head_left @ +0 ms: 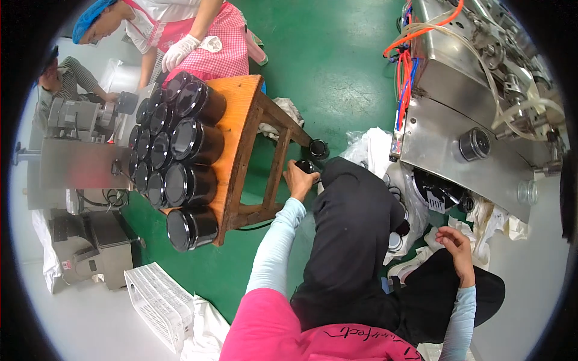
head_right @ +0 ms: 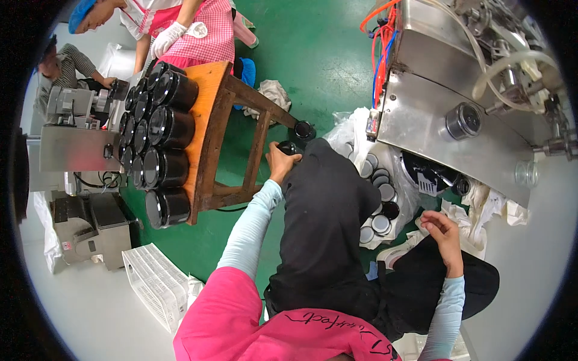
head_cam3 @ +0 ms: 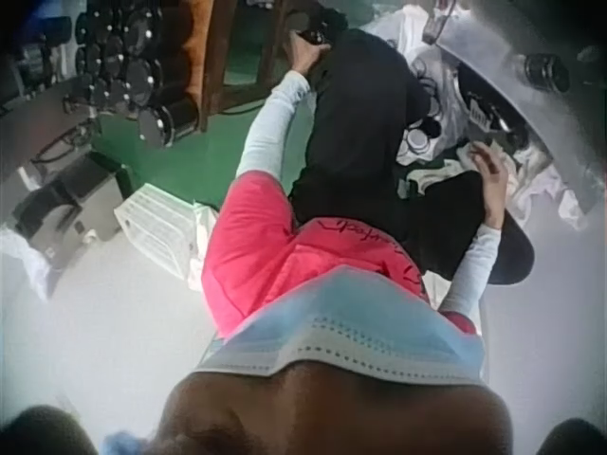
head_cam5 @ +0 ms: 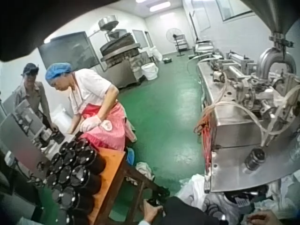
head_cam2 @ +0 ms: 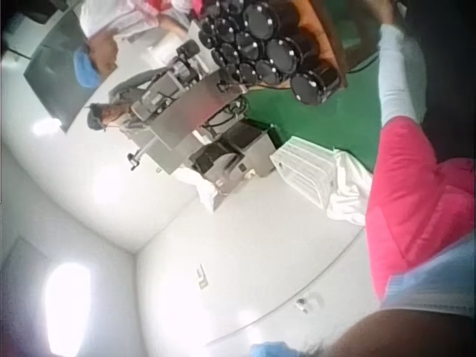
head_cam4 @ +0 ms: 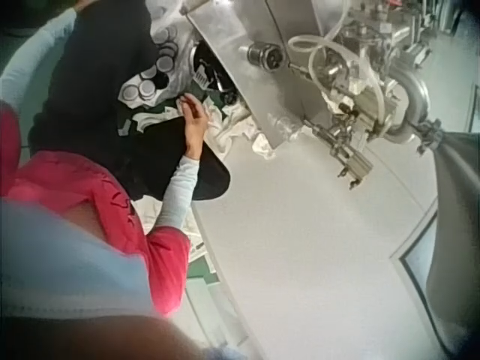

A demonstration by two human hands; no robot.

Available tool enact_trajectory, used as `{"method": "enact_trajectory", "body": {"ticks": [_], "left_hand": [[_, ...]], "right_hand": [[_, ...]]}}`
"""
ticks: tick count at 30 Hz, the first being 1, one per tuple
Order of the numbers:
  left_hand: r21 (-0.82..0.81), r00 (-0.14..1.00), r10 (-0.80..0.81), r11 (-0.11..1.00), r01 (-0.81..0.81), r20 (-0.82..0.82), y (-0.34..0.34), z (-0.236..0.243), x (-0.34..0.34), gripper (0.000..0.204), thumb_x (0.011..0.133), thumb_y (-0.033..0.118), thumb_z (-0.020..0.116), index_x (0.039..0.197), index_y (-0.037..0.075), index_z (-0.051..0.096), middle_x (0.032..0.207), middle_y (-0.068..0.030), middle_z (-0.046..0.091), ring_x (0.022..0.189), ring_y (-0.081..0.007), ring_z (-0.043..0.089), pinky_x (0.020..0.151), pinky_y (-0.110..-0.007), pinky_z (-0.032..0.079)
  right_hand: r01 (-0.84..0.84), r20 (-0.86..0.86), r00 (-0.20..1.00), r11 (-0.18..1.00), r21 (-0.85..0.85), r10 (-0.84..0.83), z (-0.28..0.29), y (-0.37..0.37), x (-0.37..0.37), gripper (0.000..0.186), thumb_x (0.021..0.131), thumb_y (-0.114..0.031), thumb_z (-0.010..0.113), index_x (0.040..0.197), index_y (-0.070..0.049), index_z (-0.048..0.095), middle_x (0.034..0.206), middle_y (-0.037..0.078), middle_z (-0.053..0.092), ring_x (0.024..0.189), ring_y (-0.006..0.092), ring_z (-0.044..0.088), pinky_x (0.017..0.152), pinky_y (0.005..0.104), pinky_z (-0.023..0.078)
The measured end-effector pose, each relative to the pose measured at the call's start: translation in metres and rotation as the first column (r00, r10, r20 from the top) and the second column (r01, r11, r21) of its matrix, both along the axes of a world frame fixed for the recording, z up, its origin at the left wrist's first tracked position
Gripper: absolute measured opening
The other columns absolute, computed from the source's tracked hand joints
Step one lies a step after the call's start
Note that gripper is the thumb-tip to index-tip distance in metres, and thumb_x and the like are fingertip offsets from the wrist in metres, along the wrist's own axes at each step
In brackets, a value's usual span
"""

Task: The worker is placing empty glass jars into a filling machine and capping them, as well as handling filled black containers.

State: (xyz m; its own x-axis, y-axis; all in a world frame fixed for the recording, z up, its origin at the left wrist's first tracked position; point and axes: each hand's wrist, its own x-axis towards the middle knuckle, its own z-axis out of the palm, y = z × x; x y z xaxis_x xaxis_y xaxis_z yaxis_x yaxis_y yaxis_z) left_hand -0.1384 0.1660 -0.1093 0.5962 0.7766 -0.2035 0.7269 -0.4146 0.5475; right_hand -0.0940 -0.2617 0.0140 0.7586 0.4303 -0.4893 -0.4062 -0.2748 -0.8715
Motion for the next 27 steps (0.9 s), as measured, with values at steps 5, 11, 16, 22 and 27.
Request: {"method": "enact_trajectory", "body": {"ticks": [5,11,16,22,27], "left_hand": [[-0.049,0.983,0.115,0.991,-0.123,-0.145,0.004,-0.035,0.016,0.075,0.053,0.018,0.081,0.110,-0.004,0.038,0.111,-0.0219,0.048,0.100,-0.0384,0.051,0.084,-0.043,0.043],[-0.002,0.993,0.048,0.999,-0.049,-0.111,0.035,-0.101,0.011,0.069,0.051,0.023,0.079,0.099,-0.015,0.046,0.104,-0.0255,0.048,0.100,-0.0371,0.049,0.087,-0.039,0.041],[-0.065,0.980,0.200,0.977,-0.201,-0.016,0.029,-0.126,0.012,0.083,0.041,0.031,0.085,0.099,-0.011,0.042,0.099,-0.0243,0.052,0.092,-0.0384,0.053,0.086,-0.040,0.041],[-0.027,0.995,0.058,0.998,-0.056,0.076,0.026,-0.128,0.007,0.072,0.055,0.026,0.081,0.106,-0.009,0.044,0.101,-0.0204,0.054,0.094,-0.0308,0.055,0.084,-0.036,0.044],[-0.190,0.922,-0.064,0.971,0.146,0.382,0.023,-0.054,0.010,0.063,0.062,0.020,0.077,0.109,-0.007,0.045,0.101,-0.0180,0.055,0.093,-0.0273,0.056,0.083,-0.034,0.044]], "right_hand": [[0.028,-0.135,0.990,0.999,-0.043,-0.033,-0.011,-0.002,-0.001,0.023,0.081,0.001,0.055,0.104,0.002,0.057,0.094,0.007,0.061,0.086,0.0141,0.058,0.081,0.0253,0.046],[0.080,-0.160,0.983,0.994,-0.069,-0.090,-0.017,-0.009,0.001,0.024,0.082,-0.006,0.057,0.104,0.002,0.057,0.095,0.008,0.061,0.085,0.0141,0.058,0.079,0.0257,0.046],[0.169,-0.229,0.959,0.986,-0.003,-0.166,-0.022,-0.010,0.004,0.024,0.083,-0.008,0.057,0.105,0.002,0.057,0.095,0.009,0.062,0.084,0.0141,0.059,0.077,0.0256,0.047],[0.186,-0.169,0.970,0.982,0.040,-0.177,-0.021,-0.024,-0.001,0.023,0.084,-0.008,0.056,0.105,0.001,0.057,0.095,0.008,0.062,0.087,0.0136,0.058,0.078,0.0251,0.046],[0.294,0.431,0.884,0.934,-0.205,-0.183,0.025,-0.031,0.031,0.022,0.078,-0.005,0.057,0.099,-0.002,0.060,0.084,0.004,0.062,0.073,0.0109,0.059,0.067,0.0245,0.047]]}}
